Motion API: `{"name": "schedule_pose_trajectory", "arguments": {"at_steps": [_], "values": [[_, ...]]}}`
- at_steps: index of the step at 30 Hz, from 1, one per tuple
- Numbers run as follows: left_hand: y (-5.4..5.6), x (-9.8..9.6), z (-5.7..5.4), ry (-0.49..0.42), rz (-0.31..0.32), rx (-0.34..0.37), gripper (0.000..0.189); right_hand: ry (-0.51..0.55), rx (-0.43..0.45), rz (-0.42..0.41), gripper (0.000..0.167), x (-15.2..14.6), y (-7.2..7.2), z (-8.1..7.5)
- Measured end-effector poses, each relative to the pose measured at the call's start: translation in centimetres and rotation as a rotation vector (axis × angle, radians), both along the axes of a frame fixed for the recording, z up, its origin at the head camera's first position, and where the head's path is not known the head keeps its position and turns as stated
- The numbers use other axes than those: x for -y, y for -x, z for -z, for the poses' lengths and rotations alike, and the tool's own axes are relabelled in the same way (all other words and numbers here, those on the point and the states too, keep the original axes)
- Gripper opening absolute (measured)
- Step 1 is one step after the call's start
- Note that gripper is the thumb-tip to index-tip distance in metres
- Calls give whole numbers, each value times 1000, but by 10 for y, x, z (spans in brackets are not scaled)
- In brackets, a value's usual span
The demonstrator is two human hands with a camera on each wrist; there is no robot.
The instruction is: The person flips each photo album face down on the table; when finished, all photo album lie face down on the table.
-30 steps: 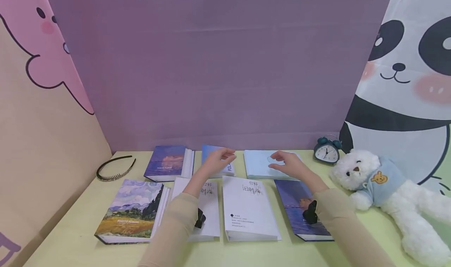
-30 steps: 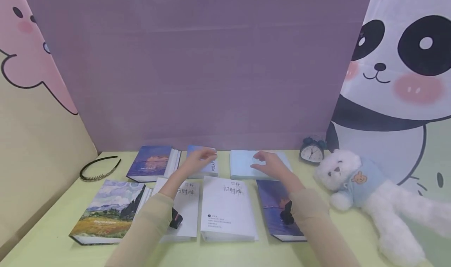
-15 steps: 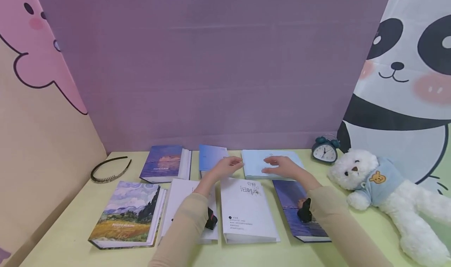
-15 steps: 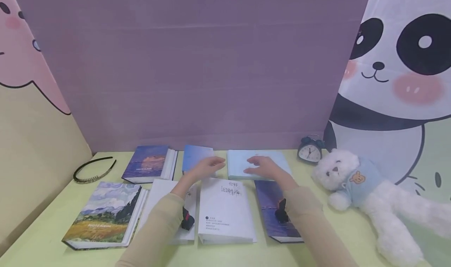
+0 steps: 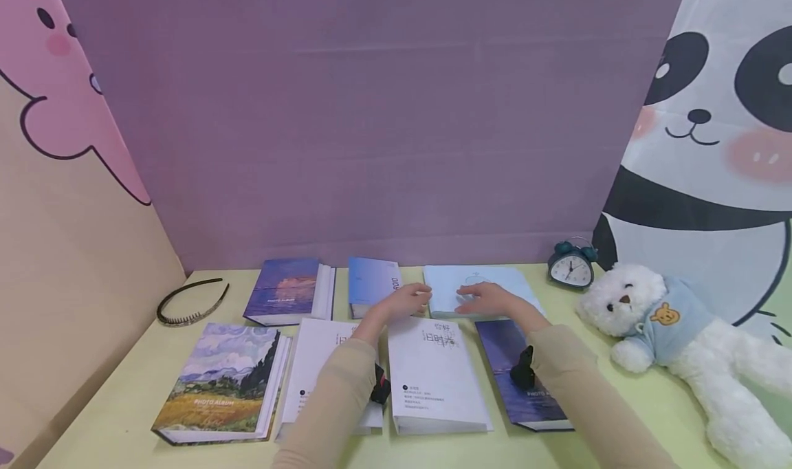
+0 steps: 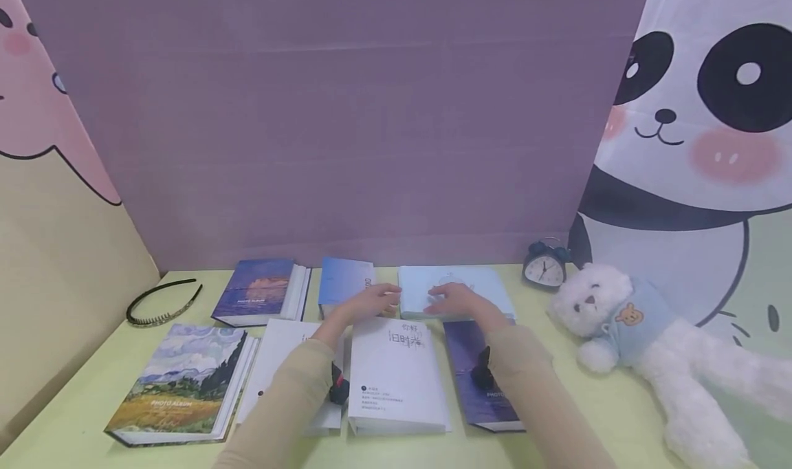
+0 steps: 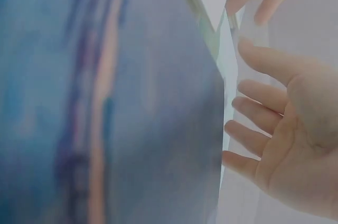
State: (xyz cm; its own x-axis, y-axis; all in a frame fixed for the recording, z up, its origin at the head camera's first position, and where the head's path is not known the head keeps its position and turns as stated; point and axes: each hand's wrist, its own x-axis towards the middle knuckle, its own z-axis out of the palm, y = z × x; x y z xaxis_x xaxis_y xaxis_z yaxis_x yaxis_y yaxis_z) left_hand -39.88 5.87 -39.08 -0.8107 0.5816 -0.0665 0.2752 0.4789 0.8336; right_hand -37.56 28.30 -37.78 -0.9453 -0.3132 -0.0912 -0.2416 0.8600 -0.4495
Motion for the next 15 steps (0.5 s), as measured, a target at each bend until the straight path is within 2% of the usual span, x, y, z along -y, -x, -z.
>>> {"name": "schedule_pose_trajectory", "arguments": {"at_steps": [2, 9, 15], "values": [[-1, -1, 0, 3, 8, 17, 45, -15, 7, -3, 57, 3, 1, 1], [-2, -1, 0, 65, 29, -1, 46, -59, 32, -16, 59, 12, 4, 4], [1, -2, 1, -41, 39, 92, 50, -68, 68, -11, 64, 17, 0, 0]]}}
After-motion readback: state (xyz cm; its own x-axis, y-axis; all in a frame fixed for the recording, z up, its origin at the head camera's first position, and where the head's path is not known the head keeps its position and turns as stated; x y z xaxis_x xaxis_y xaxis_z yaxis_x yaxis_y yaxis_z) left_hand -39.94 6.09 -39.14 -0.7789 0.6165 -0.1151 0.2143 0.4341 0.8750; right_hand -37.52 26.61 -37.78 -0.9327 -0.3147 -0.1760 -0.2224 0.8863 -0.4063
